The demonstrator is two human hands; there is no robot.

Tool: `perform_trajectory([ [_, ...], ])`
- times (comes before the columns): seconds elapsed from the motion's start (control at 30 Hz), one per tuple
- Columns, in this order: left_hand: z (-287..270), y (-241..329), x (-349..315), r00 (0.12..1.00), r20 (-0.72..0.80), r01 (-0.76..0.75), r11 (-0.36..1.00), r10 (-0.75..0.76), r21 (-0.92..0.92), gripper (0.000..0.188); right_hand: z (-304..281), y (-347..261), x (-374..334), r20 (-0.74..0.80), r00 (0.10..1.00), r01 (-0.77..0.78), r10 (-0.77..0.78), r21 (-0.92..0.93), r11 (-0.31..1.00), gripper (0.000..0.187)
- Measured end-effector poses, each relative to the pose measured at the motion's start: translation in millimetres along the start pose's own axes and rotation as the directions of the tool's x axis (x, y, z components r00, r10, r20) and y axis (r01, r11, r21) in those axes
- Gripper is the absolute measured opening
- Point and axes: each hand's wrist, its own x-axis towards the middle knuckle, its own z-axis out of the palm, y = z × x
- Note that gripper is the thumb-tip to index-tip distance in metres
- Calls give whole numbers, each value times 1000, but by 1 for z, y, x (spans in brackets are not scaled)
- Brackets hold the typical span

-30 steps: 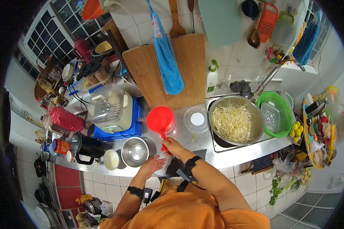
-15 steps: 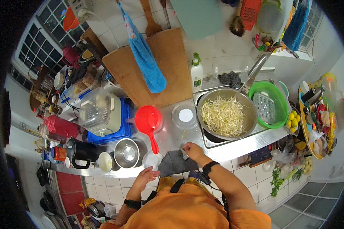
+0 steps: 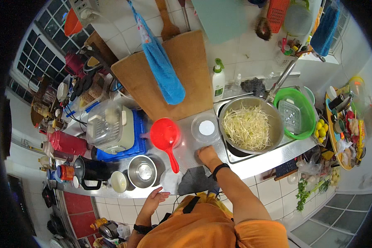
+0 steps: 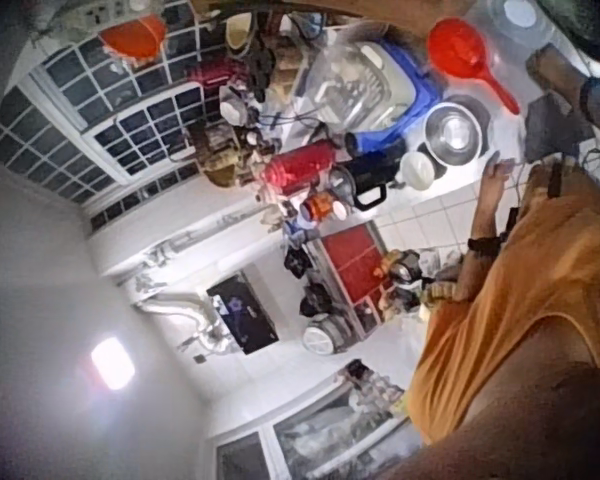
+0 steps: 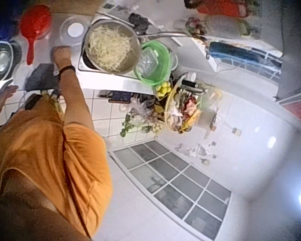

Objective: The person empties a bag of sprouts into a bowl, adds water from a red scoop, and washes the sprouts by hand in a large metal bowl before picking up a green basin.

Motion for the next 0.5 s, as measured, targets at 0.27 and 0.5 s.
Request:
perform_trajectory([
  [0.27, -10, 4, 23, 993, 118, 1, 1000, 0, -10, 44, -21, 11, -17, -171, 939, -202, 298, 425, 883, 13],
  [0.5, -9, 18, 47, 956, 292, -58, 995, 34, 75, 43, -146, 9, -77, 180, 891, 303, 416, 446, -842, 4],
])
